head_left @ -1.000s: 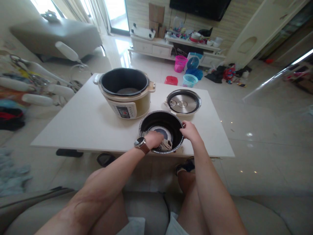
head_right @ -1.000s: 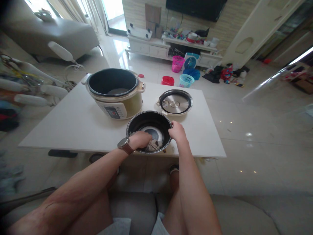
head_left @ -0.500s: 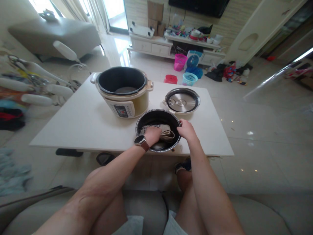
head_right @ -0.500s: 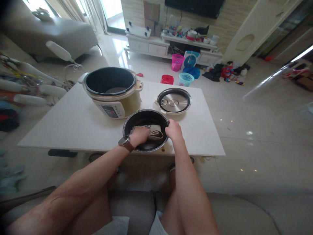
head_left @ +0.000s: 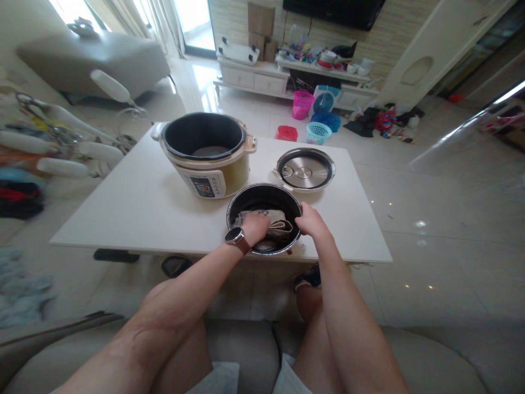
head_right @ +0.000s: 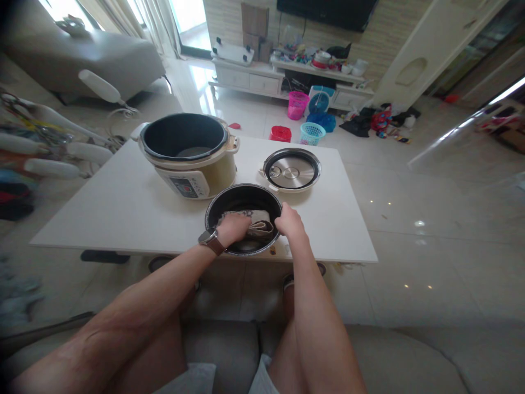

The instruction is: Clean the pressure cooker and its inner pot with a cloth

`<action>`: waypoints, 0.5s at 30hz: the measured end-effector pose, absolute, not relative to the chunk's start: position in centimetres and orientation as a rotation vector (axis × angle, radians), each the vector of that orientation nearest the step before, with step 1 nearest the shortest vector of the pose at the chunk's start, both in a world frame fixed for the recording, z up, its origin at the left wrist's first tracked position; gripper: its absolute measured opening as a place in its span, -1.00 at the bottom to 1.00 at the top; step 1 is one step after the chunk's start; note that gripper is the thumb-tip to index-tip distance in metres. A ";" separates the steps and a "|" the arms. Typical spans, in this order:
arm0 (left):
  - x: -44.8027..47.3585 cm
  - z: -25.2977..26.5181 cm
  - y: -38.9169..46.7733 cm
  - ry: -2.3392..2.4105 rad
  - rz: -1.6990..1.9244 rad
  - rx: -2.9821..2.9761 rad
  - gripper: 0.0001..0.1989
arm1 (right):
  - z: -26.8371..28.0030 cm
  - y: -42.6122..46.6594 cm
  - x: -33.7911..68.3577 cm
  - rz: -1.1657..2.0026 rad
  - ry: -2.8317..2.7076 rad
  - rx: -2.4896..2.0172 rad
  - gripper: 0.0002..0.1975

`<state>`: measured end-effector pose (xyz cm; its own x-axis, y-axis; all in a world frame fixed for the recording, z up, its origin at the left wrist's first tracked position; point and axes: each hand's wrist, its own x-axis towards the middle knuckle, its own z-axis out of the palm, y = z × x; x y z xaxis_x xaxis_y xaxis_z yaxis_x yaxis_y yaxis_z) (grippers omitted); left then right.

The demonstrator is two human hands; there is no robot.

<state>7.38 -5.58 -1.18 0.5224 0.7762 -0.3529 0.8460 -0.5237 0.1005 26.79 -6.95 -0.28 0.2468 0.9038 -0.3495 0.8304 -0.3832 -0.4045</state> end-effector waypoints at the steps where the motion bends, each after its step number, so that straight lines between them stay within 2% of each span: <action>1: 7.3 -1.2 -5.6 1.352 -0.367 2.518 -0.66 | -0.3 -6.8 26.8 0.762 -1.685 -2.362 -0.61; 8: 6.4 -0.5 -4.5 1.334 -0.250 2.459 -0.67 | 0.9 -6.5 25.1 0.532 -1.572 -2.255 -0.60; 15: 4.5 0.4 -2.7 1.392 0.064 2.188 -0.69 | 2.0 -6.8 24.6 0.355 -1.612 -2.001 -0.56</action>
